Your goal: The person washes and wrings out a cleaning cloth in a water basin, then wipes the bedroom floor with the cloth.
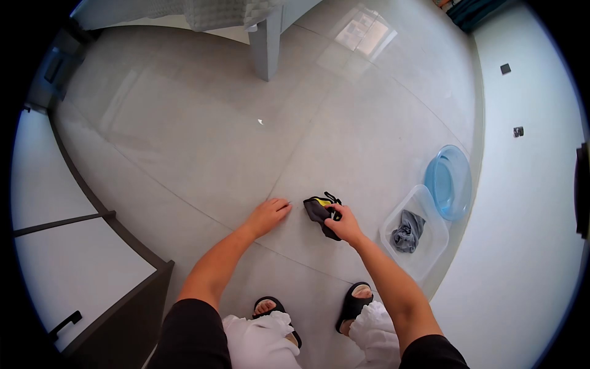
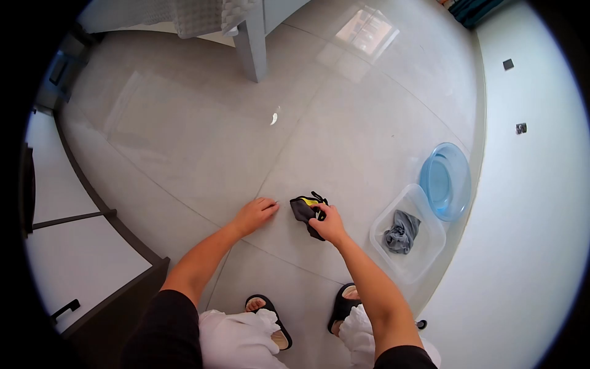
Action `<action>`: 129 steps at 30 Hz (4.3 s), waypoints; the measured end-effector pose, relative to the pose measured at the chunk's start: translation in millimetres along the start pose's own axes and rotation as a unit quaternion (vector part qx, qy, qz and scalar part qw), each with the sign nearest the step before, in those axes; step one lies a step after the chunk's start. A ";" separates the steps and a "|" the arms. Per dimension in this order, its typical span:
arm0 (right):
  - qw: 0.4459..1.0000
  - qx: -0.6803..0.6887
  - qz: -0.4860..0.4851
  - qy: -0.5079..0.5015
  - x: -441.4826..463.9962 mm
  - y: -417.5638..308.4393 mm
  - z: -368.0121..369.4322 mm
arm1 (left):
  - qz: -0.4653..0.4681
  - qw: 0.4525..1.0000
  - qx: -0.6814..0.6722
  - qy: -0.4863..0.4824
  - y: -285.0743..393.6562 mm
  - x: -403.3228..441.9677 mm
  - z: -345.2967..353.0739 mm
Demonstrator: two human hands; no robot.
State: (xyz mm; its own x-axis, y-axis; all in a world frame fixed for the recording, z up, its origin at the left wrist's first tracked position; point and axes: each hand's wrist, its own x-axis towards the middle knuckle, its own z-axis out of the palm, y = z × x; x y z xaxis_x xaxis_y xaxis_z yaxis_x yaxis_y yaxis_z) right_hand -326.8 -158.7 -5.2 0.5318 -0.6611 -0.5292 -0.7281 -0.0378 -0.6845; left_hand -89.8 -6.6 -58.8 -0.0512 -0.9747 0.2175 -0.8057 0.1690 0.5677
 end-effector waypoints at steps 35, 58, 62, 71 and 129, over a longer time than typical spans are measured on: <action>0.901 0.355 0.059 0.240 -138.6 183.6 -269.8 | -0.092 0.976 -0.018 -0.198 234.0 261.0 148.5; 0.804 0.587 -0.011 0.096 -74.7 204.1 -389.5 | -0.262 0.925 -0.228 -0.156 287.4 376.0 149.9; 0.775 0.624 -0.026 0.096 -68.3 217.2 -395.8 | -0.450 0.737 -0.482 -0.147 326.7 423.3 169.0; 0.953 0.095 -0.019 0.287 -20.0 241.6 -462.9 | -0.382 0.875 -0.245 -0.167 258.7 494.7 243.2; 0.894 0.134 -0.064 0.422 22.3 129.5 -352.5 | -0.518 0.368 -0.719 -0.281 237.9 513.0 275.8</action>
State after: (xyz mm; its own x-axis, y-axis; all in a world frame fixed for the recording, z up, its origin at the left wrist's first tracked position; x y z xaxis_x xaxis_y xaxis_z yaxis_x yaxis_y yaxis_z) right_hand -561.7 -442.5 71.1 0.0062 -0.9986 0.0520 -0.4945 -0.0482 -0.8678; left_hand -470.5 -506.8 -31.1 -0.5958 -0.4325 -0.6767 0.5595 -0.8280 0.0365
